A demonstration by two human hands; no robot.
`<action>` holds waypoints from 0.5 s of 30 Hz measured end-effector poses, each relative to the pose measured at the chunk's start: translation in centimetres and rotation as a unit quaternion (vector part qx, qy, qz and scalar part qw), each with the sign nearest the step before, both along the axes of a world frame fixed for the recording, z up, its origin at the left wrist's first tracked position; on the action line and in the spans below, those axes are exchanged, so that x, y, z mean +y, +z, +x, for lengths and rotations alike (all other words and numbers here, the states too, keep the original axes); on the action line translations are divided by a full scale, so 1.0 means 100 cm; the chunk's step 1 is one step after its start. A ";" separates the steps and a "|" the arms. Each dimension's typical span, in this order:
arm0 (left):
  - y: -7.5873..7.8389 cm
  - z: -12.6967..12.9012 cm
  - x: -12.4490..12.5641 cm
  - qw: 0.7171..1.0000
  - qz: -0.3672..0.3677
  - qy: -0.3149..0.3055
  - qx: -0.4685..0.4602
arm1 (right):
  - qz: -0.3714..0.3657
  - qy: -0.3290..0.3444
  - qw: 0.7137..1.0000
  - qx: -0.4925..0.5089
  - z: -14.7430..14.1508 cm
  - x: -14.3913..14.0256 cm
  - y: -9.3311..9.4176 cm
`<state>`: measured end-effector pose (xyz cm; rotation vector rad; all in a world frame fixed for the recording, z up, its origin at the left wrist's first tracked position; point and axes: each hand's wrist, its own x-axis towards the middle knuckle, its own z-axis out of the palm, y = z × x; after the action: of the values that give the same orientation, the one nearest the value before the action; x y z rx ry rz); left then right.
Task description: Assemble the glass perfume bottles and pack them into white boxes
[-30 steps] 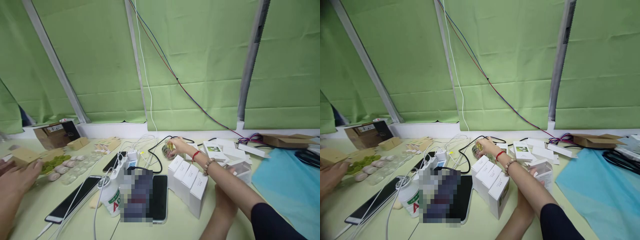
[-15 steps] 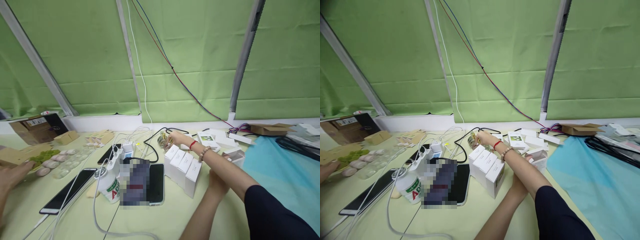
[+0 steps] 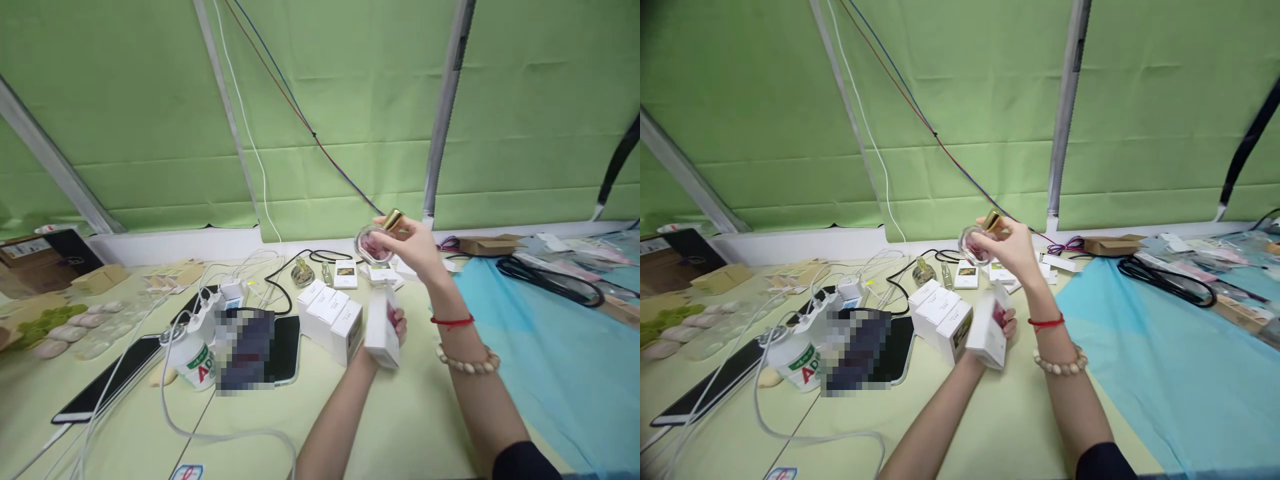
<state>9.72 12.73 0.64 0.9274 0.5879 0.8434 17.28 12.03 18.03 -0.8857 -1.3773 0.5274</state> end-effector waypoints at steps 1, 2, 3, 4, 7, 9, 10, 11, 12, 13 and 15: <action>0.002 -0.004 -0.001 1.000 -0.001 -0.012 -0.001 | -0.023 0.002 1.000 -0.014 0.012 -0.007 -0.002; 0.005 -0.008 -0.003 1.000 0.003 -0.018 0.002 | -0.041 -0.007 0.998 -0.038 0.023 -0.011 -0.004; 0.008 -0.011 -0.005 1.000 0.006 -0.025 0.005 | -0.057 -0.024 0.996 -0.069 0.033 -0.014 -0.007; 0.011 -0.012 -0.006 0.999 0.009 -0.031 0.009 | -0.063 -0.047 0.991 -0.107 0.041 -0.016 -0.011; 0.015 -0.012 -0.007 0.999 0.017 -0.043 0.024 | -0.051 -0.110 0.969 -0.214 0.054 -0.014 -0.019; 0.015 -0.007 -0.004 0.998 0.020 -0.042 0.034 | -0.037 -0.136 0.952 -0.271 0.055 -0.011 -0.021; 0.015 -0.004 -0.003 0.999 0.022 -0.030 0.040 | -0.032 -0.149 0.944 -0.293 0.055 -0.010 -0.021; 0.015 0.000 -0.002 0.999 0.023 -0.012 0.044 | -0.028 -0.169 0.936 -0.308 0.055 -0.010 -0.021; 0.015 0.004 -0.002 0.998 0.029 0.017 0.051 | -0.026 -0.194 0.928 -0.317 0.055 -0.011 -0.020; 0.015 0.007 -0.003 0.995 0.045 0.054 0.066 | -0.024 -0.220 0.922 -0.317 0.056 -0.013 -0.018; 0.016 0.012 -0.008 0.979 0.097 0.145 0.109 | -0.017 -0.250 0.922 -0.297 0.059 -0.019 -0.015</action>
<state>10.92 11.93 2.28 1.1382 0.8564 1.0812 23.19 10.10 16.57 -1.4468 -1.5947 -0.1334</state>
